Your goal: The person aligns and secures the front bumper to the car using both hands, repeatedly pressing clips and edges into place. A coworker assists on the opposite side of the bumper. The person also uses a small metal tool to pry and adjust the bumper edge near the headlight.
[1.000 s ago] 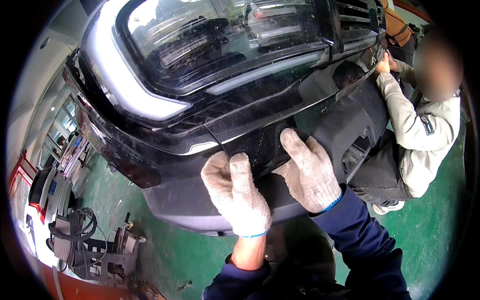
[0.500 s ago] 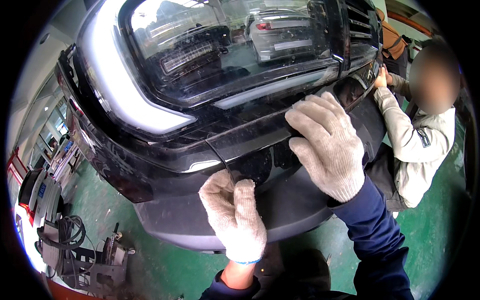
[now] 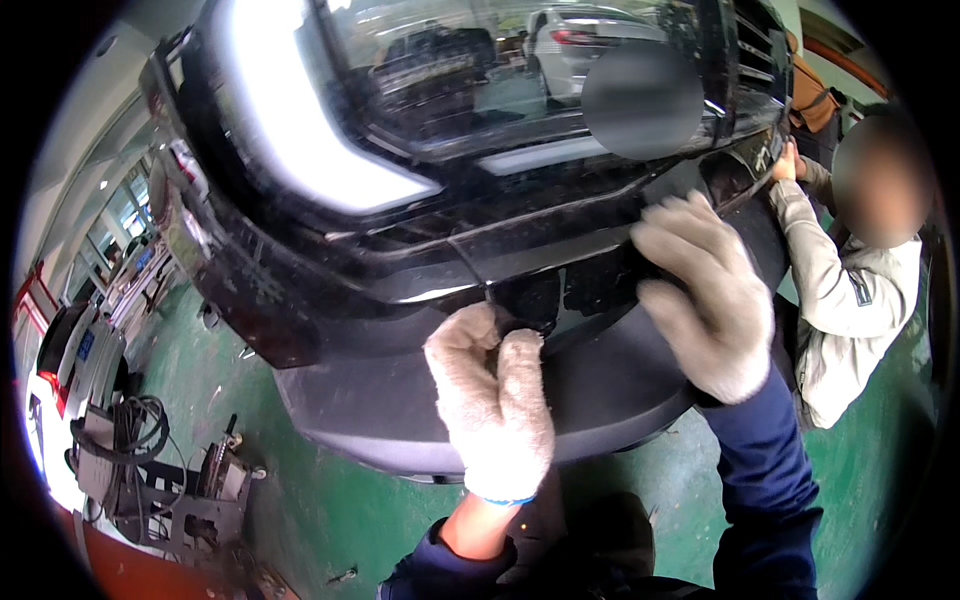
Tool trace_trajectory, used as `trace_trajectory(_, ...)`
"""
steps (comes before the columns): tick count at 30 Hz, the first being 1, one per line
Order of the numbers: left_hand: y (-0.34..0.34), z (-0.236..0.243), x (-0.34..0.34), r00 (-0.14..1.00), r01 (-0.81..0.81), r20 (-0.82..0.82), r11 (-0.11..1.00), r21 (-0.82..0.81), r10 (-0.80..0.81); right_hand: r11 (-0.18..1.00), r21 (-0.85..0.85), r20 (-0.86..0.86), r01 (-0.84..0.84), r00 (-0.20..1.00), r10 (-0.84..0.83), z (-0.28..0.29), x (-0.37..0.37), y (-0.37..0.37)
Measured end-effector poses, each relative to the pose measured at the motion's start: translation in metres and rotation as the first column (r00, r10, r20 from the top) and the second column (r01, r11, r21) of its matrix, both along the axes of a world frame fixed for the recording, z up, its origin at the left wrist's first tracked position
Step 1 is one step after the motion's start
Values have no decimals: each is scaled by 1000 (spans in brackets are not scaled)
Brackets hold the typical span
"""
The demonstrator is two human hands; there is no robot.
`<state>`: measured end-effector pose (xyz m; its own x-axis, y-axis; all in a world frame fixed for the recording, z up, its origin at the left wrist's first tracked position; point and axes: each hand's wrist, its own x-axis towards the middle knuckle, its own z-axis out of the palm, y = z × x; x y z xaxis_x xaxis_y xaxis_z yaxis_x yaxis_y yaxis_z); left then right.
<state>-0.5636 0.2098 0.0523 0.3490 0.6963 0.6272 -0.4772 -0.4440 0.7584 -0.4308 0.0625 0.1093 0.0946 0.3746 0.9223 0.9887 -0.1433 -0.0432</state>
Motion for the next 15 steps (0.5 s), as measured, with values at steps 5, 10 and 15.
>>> trace_trajectory(5,-2,-1,-2,1000,24,14,998,-50,-23,981,195,-383,-12,920,87,-84,-16,-92)
trace_trajectory(10,4,-4,-5,999,-40,12,997,60,39,970,232,-873,-68,425,238,-198,-17,-171)
trace_trajectory(15,-10,-3,15,993,78,91,997,-1,-77,694,-710,-704,124,-140,-696,-477,-21,-271)
